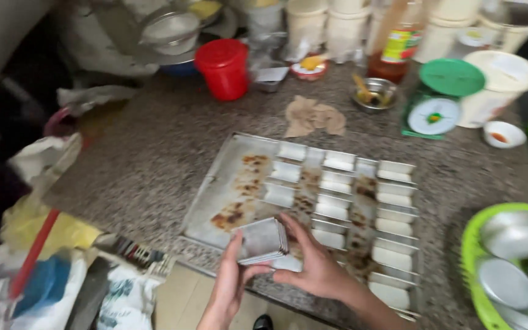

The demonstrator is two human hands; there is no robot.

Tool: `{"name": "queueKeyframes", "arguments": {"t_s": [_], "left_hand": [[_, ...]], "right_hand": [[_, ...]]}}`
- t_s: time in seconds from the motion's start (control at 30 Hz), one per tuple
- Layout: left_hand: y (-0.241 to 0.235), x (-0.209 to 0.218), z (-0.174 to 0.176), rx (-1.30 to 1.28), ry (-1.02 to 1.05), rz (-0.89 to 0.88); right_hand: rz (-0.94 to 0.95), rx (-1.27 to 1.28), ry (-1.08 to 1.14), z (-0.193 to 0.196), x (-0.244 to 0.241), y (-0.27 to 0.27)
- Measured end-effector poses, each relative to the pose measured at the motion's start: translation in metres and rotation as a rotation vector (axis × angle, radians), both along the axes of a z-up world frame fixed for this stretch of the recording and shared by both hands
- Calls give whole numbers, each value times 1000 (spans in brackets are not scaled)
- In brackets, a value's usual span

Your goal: The person arranges small rectangular metal molds on a baking tray, then retrieves brown paper liners from a plastic bag and places one liner into each mold. The tray with lined molds remains on the countertop.

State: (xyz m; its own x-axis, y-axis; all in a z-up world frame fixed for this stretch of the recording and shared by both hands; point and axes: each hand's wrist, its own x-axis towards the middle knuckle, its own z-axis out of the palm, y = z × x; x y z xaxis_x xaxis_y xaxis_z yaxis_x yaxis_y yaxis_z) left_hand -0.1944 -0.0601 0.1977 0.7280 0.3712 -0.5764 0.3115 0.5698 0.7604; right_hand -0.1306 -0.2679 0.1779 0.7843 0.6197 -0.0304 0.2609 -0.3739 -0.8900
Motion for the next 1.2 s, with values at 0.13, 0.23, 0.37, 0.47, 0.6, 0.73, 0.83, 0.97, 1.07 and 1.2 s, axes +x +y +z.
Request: {"name": "queueKeyframes", "arguments": {"t_s": [0.13,0.23,0.37,0.47,0.6,0.73,0.83,0.97,1.07,1.2], "left_hand": [[20,-9,42,-160,95,-244],[45,2,4,509,245,-530],[76,1,-13,899,-267,-540],[93,7,-30,731,-518,-882],[104,24,-79,627,-291,-1093],[108,53,-99,669,-424,-958],[88,74,-80,1170,-494,-1168],[67,105,-161,1675,-813,-1239],[64,109,-177,1889,-782,-1290],[68,113,-184,1918,-816,-1309]], "right_hand": [[-165,241,102,-15,-6,54],[-250,200,51,-36,0,65],[-338,182,38,-41,-4,73],[-470,29,288,-45,-14,81],[-556,-8,253,-80,-36,73],[-739,-11,550,-44,-52,63],[-803,24,512,-53,-70,44],[-943,38,598,-38,-79,41],[-964,24,642,-25,-87,39],[-1024,48,676,-23,-91,42]]}}
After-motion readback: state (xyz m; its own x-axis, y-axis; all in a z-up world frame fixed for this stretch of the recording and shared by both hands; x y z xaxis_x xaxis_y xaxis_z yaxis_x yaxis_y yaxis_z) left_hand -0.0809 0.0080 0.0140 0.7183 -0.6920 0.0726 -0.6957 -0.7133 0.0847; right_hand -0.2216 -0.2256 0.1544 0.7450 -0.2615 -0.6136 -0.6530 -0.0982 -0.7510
